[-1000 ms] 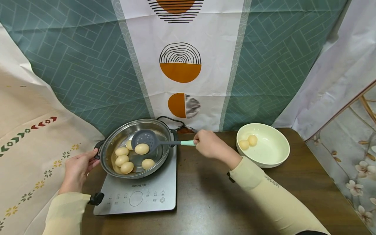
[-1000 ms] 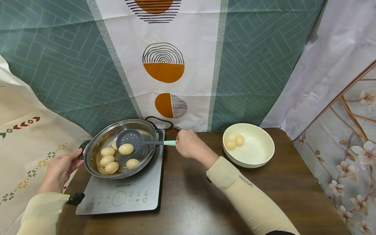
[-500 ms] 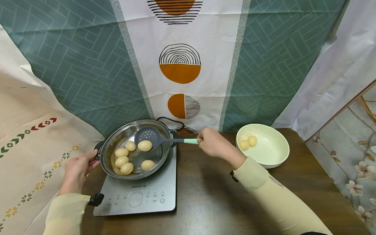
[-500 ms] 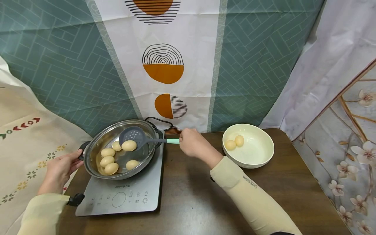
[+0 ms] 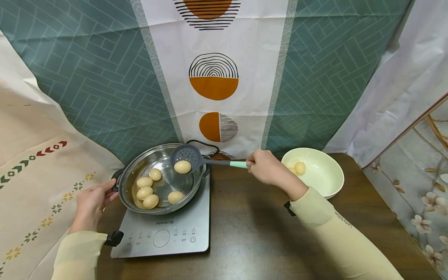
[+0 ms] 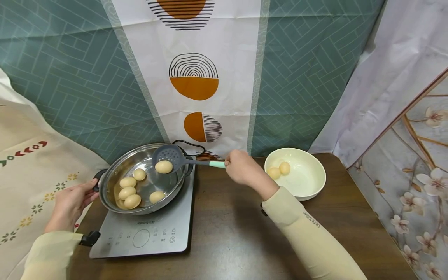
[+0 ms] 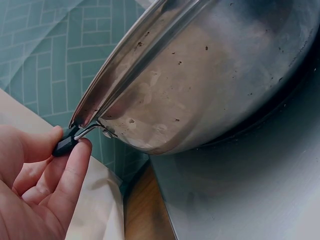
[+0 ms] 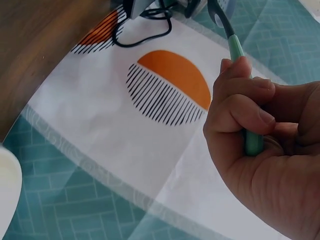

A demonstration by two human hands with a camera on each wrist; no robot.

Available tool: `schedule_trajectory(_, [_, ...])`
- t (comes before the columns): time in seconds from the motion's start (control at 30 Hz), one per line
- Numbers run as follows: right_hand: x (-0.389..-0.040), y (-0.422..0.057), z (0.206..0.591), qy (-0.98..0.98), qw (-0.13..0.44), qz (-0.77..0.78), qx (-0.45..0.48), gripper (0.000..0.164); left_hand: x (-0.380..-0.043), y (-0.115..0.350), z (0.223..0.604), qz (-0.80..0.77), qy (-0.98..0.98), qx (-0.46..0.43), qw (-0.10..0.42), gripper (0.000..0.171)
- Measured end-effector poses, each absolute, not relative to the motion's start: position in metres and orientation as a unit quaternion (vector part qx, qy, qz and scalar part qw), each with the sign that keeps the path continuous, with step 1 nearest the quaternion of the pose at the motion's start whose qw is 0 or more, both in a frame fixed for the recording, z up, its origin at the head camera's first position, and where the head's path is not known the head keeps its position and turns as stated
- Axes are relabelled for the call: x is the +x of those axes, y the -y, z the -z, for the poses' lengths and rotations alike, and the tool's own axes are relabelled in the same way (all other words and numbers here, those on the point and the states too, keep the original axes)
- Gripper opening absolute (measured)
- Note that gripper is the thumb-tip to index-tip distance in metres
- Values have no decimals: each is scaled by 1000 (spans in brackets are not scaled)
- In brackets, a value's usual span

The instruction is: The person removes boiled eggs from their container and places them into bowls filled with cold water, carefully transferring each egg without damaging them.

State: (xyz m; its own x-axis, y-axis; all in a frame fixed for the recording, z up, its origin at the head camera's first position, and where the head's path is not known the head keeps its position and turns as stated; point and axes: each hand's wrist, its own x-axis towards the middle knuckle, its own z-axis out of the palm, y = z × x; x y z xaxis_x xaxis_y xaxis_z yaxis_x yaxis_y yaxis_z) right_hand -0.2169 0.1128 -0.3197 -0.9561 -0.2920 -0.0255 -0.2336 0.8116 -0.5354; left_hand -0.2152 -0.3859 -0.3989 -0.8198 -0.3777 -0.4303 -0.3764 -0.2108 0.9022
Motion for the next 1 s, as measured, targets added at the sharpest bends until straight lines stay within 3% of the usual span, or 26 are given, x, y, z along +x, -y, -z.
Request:
schedule_trajectory(0.57, [-210, -164, 308, -950, 51, 289, -105, 24, -214, 387, 401, 722, 623, 300, 3, 4])
schedule_trajectory(1.0, [-200, -204, 307, -959, 28, 270, -83, 26, -216, 387, 400, 723, 623, 298, 1, 5])
